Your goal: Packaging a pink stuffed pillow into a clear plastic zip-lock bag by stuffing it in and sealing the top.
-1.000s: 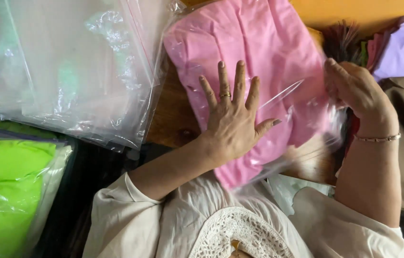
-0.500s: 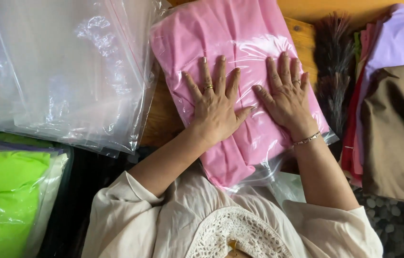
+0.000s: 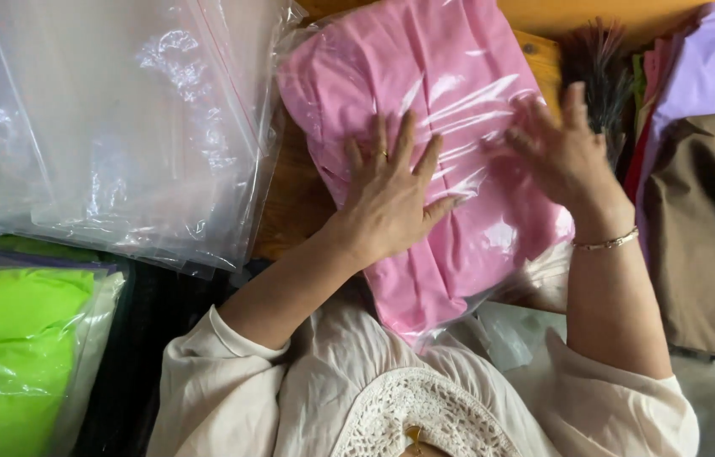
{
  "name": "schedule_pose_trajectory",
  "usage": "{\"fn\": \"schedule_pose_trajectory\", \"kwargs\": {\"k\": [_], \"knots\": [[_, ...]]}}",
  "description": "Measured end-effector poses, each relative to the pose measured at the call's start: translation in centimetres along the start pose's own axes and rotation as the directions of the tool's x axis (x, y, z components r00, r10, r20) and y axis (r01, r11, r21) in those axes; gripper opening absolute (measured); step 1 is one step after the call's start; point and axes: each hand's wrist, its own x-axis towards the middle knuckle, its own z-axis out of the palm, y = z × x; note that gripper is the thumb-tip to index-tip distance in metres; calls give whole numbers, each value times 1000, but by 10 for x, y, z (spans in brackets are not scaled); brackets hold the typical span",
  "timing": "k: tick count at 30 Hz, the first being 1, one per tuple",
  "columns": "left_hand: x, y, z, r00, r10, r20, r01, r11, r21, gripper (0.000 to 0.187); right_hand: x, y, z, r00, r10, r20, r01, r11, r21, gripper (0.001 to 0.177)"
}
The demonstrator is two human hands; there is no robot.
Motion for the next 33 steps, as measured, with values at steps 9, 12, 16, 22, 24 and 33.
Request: {"fn": "schedule_pose_trajectory", "kwargs": {"k": [9, 12, 16, 22, 24, 33], "knots": [[4, -4, 8, 981, -123, -148, 131, 991, 41, 92, 35, 55, 11, 865, -328, -380, 353, 936, -4, 24], [-12, 21, 2, 964, -64, -257, 78, 996, 48, 84, 43, 66, 5, 429, -655, -622, 357, 755, -550, 24], [-36, 39, -27, 945, 300, -131, -325, 903, -279, 73, 27, 43, -17, 633, -546, -548, 244, 813, -528, 65], [32, 4, -18, 870, 40, -491, -68, 997, -39, 51, 8, -21, 13, 871, -378, -315, 269, 902, -338, 70], [53, -9, -17, 922, -87, -377, 80, 996, -34, 56, 11, -23, 37, 899, -357, -252, 255, 896, -362, 76], [67, -20, 11, 976, -190, -111, 194, 980, 32, 63, 28, 23, 18, 972, -99, -214, 66, 986, -154, 65]]}}
